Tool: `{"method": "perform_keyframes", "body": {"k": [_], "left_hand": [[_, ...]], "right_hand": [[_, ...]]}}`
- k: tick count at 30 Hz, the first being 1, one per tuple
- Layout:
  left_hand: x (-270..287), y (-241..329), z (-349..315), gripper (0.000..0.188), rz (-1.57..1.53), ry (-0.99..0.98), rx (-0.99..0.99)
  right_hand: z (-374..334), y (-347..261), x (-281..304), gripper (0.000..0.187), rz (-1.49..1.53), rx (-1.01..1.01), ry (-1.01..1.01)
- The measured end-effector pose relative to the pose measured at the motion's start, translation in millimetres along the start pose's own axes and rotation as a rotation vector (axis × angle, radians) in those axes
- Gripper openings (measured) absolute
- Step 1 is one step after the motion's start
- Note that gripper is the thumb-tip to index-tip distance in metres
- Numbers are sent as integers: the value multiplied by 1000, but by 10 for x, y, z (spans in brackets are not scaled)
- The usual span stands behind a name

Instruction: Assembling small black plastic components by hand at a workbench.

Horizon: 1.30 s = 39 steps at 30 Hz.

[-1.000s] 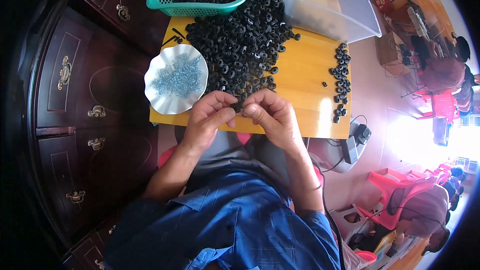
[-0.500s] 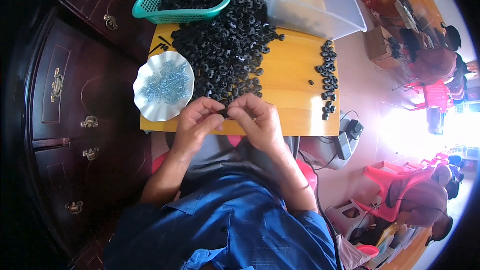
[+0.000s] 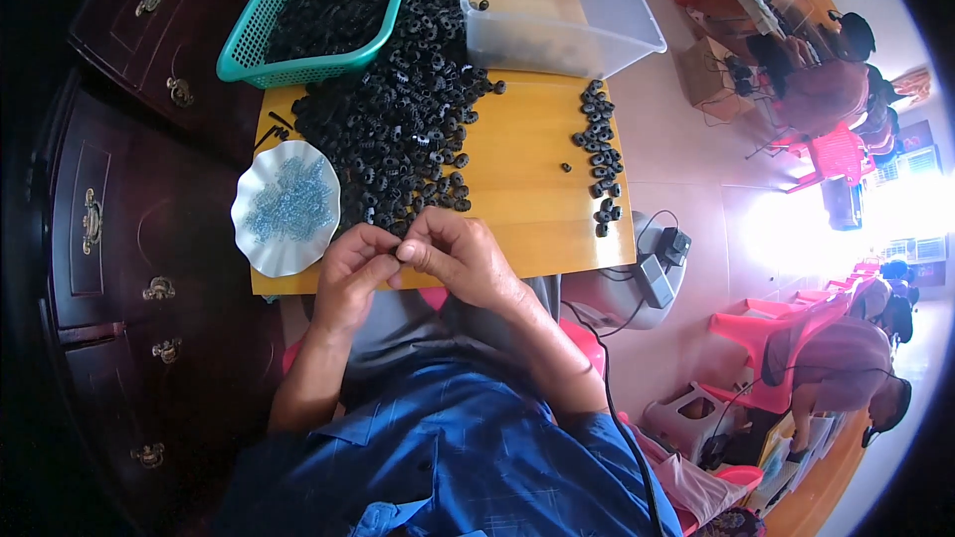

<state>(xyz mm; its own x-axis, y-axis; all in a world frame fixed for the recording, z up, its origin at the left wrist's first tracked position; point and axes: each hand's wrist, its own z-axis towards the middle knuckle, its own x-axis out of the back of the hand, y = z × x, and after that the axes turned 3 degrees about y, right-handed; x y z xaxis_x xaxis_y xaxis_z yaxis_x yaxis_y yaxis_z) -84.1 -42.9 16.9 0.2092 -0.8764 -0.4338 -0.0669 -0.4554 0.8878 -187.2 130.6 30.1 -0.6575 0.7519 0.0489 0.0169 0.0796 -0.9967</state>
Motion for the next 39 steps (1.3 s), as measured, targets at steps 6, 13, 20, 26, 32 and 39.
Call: {"method": "perform_keyframes", "body": {"k": [6, 13, 20, 26, 32, 39], "left_hand": [[-3, 6, -4, 20, -95, 53, -6], [25, -23, 38, 19, -166, 28, 2], [45, -21, 35, 20, -147, 28, -23], [21, 29, 2, 20, -153, 38, 10], [53, -48, 36, 18, -171, 20, 4], [22, 9, 57, 16, -144, 47, 48]], "right_hand": [[111, -6, 367, 16, -295, 143, 325], [167, 80, 1180, 21, -1096, -23, 718], [268, 230, 1280, 18, -1197, -146, 703], [255, 298, 1252, 12, -1210, -119, 699], [174, 310, 1037, 10, -1048, 106, 636], [-19, 56, 368, 9, 144, 0, 196]]}}
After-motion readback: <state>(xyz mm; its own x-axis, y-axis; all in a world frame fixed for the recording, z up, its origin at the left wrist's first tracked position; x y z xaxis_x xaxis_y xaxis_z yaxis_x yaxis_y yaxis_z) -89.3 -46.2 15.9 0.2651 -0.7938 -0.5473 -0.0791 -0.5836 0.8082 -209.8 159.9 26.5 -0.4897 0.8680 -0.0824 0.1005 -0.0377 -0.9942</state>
